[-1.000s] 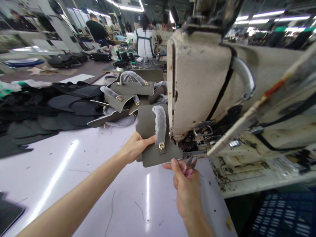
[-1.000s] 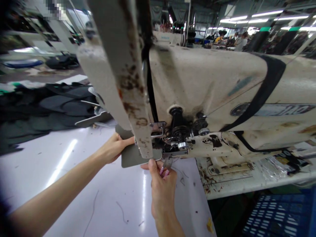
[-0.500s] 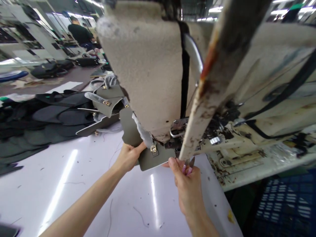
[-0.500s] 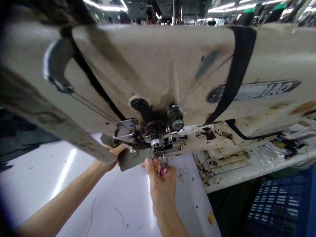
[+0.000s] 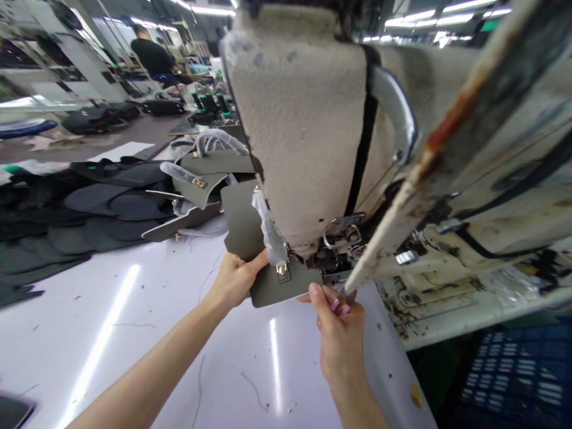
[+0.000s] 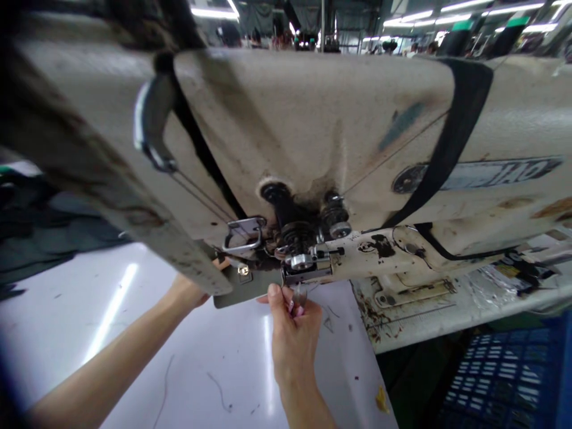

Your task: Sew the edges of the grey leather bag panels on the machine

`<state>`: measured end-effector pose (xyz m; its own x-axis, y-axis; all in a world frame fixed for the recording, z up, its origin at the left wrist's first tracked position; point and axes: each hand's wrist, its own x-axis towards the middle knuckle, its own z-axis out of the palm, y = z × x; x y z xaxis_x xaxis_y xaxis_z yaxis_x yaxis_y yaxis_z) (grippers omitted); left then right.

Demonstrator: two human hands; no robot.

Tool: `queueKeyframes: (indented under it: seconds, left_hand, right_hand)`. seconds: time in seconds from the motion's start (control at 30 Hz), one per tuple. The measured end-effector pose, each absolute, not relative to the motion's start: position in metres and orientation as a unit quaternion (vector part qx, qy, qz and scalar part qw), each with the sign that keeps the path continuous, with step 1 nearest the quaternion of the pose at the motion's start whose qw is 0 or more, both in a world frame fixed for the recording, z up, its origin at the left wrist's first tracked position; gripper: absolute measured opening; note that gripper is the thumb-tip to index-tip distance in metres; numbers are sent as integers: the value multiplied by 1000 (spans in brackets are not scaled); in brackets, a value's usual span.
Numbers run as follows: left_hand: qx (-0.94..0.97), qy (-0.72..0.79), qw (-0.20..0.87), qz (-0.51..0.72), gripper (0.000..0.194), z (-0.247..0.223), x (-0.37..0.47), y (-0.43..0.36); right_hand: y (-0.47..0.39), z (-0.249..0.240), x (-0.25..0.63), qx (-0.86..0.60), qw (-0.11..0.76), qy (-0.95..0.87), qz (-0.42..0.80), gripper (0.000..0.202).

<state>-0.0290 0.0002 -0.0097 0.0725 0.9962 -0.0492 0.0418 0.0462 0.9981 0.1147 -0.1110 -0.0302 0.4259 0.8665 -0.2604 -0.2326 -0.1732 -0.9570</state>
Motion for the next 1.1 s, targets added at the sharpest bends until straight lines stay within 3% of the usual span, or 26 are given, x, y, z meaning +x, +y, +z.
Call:
queueKeyframes:
  seconds: [0.1,0.33,0.67,0.87,1.1]
  left_hand:
    - [501,468,563,462,52,-12,-27,4]
    - [481,425,594,485,39,-14,-21,13]
    - [491,436,547,520,50,-22,-22,10]
    - [506,434,531,523,36,-27,-22,10]
    - [516,452,478,549,36,-26,-18,7]
  right_hand:
    - [-113,-27,112,-610,590,-246,467,42]
    - [-113,-27,110,-614,589,-239,468,42]
    - [-110,-32,112,-593,613,-237,465,43]
    - [-109,-27,112,-596,616,-218,467,44]
    - [-111,-27,112,-595,615,-223,467,42]
